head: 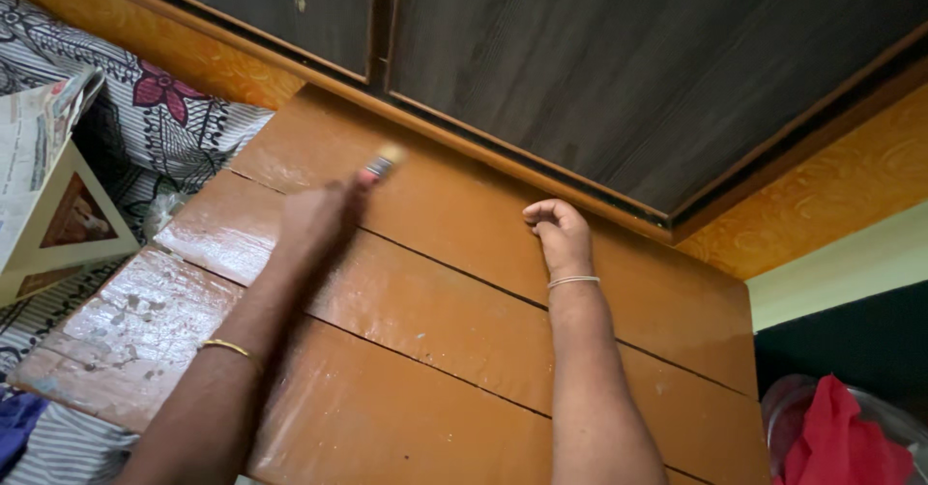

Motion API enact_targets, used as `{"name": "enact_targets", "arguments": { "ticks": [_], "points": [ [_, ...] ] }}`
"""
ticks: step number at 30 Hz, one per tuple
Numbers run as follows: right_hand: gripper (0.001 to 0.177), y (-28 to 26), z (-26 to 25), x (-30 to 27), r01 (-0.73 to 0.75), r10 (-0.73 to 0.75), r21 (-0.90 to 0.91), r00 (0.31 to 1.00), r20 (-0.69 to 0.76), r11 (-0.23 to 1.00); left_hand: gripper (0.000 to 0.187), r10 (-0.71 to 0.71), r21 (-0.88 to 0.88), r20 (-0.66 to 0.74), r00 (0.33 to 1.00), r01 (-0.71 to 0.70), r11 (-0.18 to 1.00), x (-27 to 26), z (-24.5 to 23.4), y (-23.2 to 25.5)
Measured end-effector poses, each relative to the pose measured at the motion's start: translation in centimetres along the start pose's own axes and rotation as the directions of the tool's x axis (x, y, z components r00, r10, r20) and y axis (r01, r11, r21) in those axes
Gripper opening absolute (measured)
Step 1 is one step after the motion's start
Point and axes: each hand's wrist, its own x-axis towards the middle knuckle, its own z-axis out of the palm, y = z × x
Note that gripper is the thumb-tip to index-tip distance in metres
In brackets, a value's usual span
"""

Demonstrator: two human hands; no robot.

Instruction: The person cleans a wooden bench by first brushing between the slats with a paintbrush and then wiping the surface with a purple cloth.

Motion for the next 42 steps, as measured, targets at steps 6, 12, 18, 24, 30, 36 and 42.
{"name": "enact_targets", "arguments": {
  "ticks": [6, 12, 18, 24, 30, 36, 42],
  "points": [
    [0.029, 0.0, 0.0, 0.1, 0.018, -0.018, 0.001, 1.000, 0.014, 1.000, 0.043, 0.498, 0.118, -0.015, 0.867, -0.494, 0.862, -1.7, 0.1, 4.1],
    [0.028, -0.7, 0.3, -0.3, 0.018, -0.018, -0.050, 1.000, 0.003, 0.999, 0.054, -0.025, 0.135, -0.127, 0.992, 0.043, 0.990, 0.7, 0.0, -0.8],
    [0.028, 0.4, -0.1, 0.4, -0.002, 0.002, -0.019, 1.000, 0.022, 1.000, 0.033, -0.140, 0.160, -0.416, 0.899, 0.224, 0.961, 3.5, -0.7, -6.2],
    [0.028, -0.3, 0.3, 0.1, 0.014, -0.013, -0.027, 0.999, 0.031, 1.000, 0.041, 0.014, 0.258, -0.369, 0.930, 0.088, 0.962, 3.5, -0.1, -5.7],
    [0.027, -2.7, 1.0, -1.0, -0.054, 0.052, -0.087, 0.998, -0.023, 0.995, 0.033, 0.100, 0.243, -0.048, 0.994, -0.086, 0.966, 2.0, 1.5, -1.0],
    [0.026, -2.8, 1.0, -1.1, -0.018, 0.017, -0.089, 1.000, -0.002, 0.996, 0.037, 0.408, 0.095, 0.158, 0.899, -0.425, 0.900, 0.6, 0.3, -0.6],
    [0.024, -3.2, 1.0, -1.2, -0.043, 0.042, -0.044, 0.999, -0.019, 0.998, 0.040, 0.479, 0.289, -0.071, 0.875, -0.442, 0.849, 2.2, -0.7, -5.1]
  ]
}}
